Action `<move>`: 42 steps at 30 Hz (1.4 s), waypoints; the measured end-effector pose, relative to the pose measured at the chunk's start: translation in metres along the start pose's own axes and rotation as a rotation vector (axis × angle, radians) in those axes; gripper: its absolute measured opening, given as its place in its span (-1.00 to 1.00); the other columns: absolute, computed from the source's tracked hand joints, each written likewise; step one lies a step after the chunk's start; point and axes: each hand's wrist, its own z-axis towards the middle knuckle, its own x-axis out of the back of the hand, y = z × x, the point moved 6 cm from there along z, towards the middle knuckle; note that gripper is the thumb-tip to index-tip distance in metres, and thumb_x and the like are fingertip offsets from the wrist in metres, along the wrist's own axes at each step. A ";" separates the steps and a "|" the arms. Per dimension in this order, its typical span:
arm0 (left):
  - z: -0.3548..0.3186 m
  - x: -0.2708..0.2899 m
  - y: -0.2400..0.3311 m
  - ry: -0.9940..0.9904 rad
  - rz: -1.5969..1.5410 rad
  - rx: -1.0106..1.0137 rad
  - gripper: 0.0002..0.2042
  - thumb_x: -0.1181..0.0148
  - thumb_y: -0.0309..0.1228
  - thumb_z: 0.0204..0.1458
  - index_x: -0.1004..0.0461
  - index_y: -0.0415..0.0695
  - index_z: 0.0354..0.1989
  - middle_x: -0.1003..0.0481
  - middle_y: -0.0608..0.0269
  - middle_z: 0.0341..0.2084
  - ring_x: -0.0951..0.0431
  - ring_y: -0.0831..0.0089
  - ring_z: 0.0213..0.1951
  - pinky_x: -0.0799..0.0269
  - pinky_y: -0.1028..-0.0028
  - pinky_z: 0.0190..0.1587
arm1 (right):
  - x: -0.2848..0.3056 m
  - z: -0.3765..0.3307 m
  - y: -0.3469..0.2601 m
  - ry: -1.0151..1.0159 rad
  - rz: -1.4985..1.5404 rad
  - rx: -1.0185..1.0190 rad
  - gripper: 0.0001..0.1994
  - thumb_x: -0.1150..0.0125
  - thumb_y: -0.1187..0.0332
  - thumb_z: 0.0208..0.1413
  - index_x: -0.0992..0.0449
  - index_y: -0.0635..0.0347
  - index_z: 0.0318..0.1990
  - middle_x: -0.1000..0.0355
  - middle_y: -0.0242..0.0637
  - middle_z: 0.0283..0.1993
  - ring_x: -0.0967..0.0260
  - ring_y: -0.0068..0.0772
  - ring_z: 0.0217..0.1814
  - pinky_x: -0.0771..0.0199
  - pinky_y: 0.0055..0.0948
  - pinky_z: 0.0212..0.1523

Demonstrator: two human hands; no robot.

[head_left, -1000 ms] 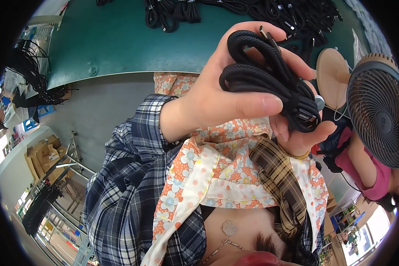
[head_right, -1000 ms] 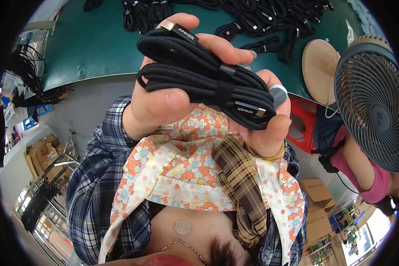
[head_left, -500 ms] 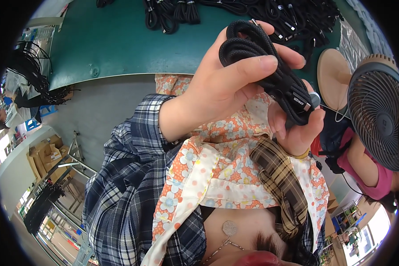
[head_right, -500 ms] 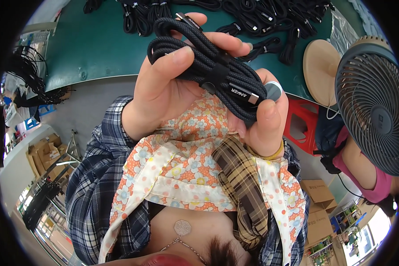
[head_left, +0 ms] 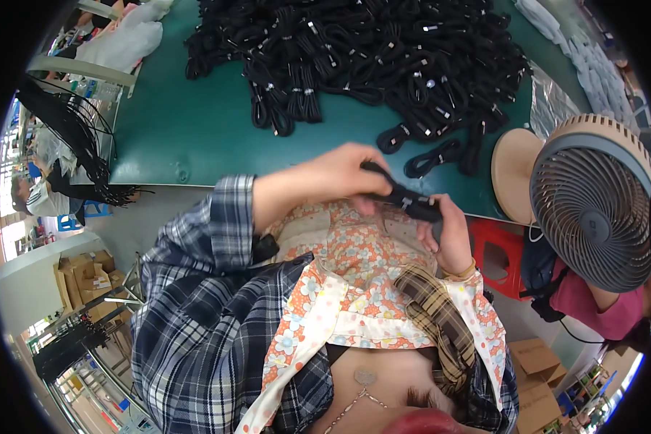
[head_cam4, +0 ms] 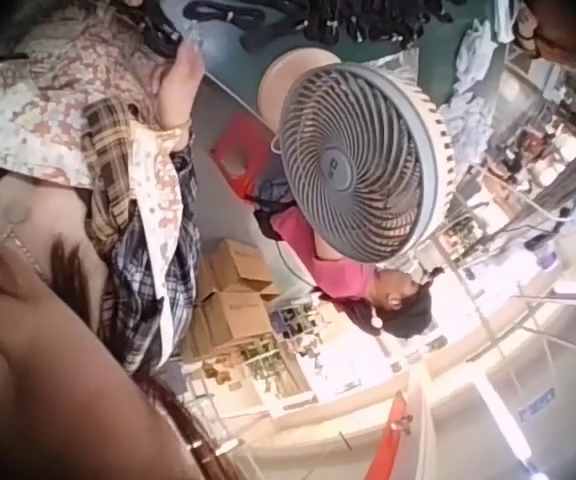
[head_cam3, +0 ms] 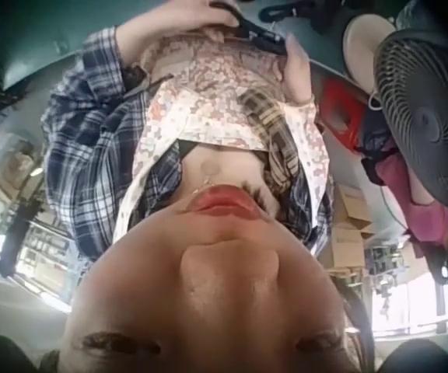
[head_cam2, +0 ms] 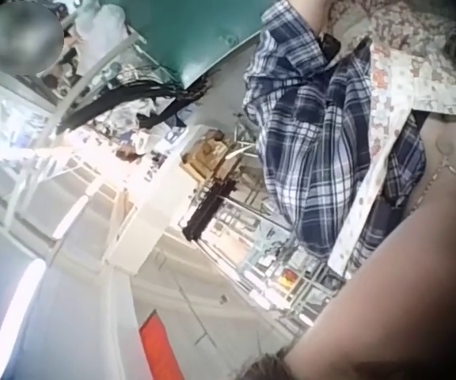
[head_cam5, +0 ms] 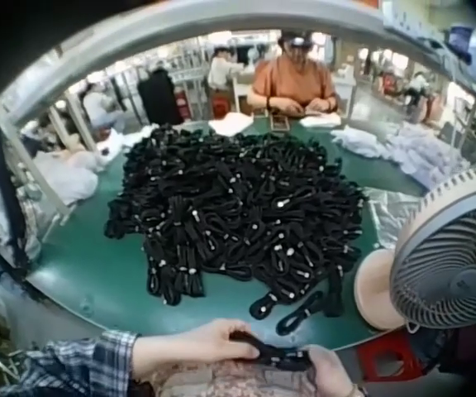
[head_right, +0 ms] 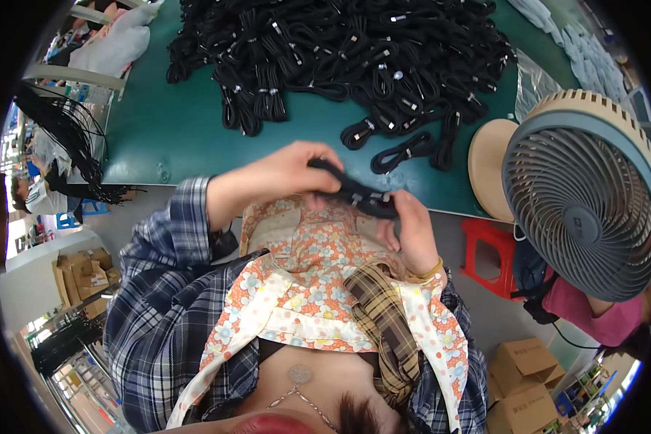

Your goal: The person picks up a fan and sets it aside, then picks up a bundled cable and touches the connectors with a small white object. They then pick up a second bundled cable and hold both together while touching the connectors with the white object.

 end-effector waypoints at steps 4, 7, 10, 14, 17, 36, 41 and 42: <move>0.035 0.044 0.098 0.097 -0.247 -0.496 -0.64 -0.12 -0.40 -0.18 -0.25 -0.28 -0.20 -0.39 0.16 -0.49 -0.45 0.41 -0.42 -0.41 0.50 -0.36 | 0.003 0.004 -0.018 0.074 0.111 0.122 -0.67 0.34 0.18 0.12 -0.26 0.28 -0.36 -0.15 -0.33 -0.79 0.13 -0.66 -0.90 0.07 -0.68 -0.85; -0.001 0.050 0.174 0.419 -0.156 -0.594 -0.20 0.06 0.06 -0.13 0.32 -0.09 0.17 0.34 -0.03 0.16 0.31 0.11 0.19 0.31 0.28 0.17 | 0.005 0.004 -0.021 0.094 0.115 0.190 -0.68 0.34 0.20 0.12 -0.26 0.28 -0.36 -0.14 -0.33 -0.78 0.14 -0.66 -0.88 0.07 -0.68 -0.84; 0.018 0.144 0.142 0.693 0.545 -0.481 -0.23 0.05 0.02 -0.12 0.33 0.03 0.18 0.34 -0.05 0.15 0.32 0.12 0.19 0.43 0.20 0.17 | 0.001 0.000 -0.020 0.063 0.039 0.217 -0.69 0.34 0.21 0.12 -0.25 0.29 -0.35 -0.13 -0.34 -0.78 0.14 -0.66 -0.87 0.06 -0.68 -0.83; 0.007 0.174 0.100 1.520 1.483 -0.207 -0.51 -0.14 -0.21 -0.22 -0.19 -0.18 -0.11 -0.36 0.12 -0.40 -0.41 0.24 -0.32 -0.30 0.25 -0.24 | 0.007 0.002 -0.011 0.092 0.030 0.168 -0.71 0.31 0.23 0.11 -0.25 0.29 -0.36 -0.14 -0.33 -0.76 0.12 -0.66 -0.85 0.06 -0.68 -0.81; 0.012 0.197 0.080 1.487 1.245 -0.103 -0.46 -0.16 -0.15 -0.31 -0.21 -0.15 -0.12 -0.33 0.07 -0.36 -0.38 0.12 -0.31 -0.23 0.14 -0.24 | 0.007 0.004 -0.012 0.091 0.058 0.179 -0.74 0.28 0.26 0.11 -0.25 0.28 -0.36 -0.14 -0.33 -0.76 0.11 -0.66 -0.84 0.06 -0.68 -0.81; 0.021 0.154 0.057 1.070 1.737 -0.580 -0.66 -0.09 -0.45 -0.38 -0.32 -0.08 -0.29 -0.29 0.28 -0.45 -0.31 0.28 -0.34 -0.25 0.33 -0.29 | -0.008 0.004 -0.008 0.087 0.018 0.129 -0.76 0.24 0.27 0.09 -0.27 0.27 -0.38 -0.15 -0.33 -0.74 0.07 -0.65 -0.81 0.05 -0.68 -0.79; 0.023 0.150 0.067 0.978 1.934 -0.693 -0.69 -0.09 -0.51 -0.39 -0.34 -0.09 -0.33 -0.31 0.28 -0.45 -0.32 0.27 -0.33 -0.24 0.33 -0.19 | -0.019 0.005 -0.009 0.058 -0.038 0.127 -0.76 0.23 0.26 0.09 -0.27 0.27 -0.39 -0.16 -0.33 -0.73 0.05 -0.66 -0.81 0.05 -0.69 -0.79; 0.022 0.150 0.070 0.981 1.932 -0.694 -0.69 -0.09 -0.51 -0.39 -0.34 -0.09 -0.33 -0.31 0.28 -0.45 -0.32 0.27 -0.33 -0.24 0.33 -0.19 | -0.019 0.004 -0.010 0.058 -0.040 0.128 -0.76 0.23 0.26 0.09 -0.27 0.27 -0.39 -0.16 -0.33 -0.73 0.05 -0.66 -0.81 0.05 -0.69 -0.79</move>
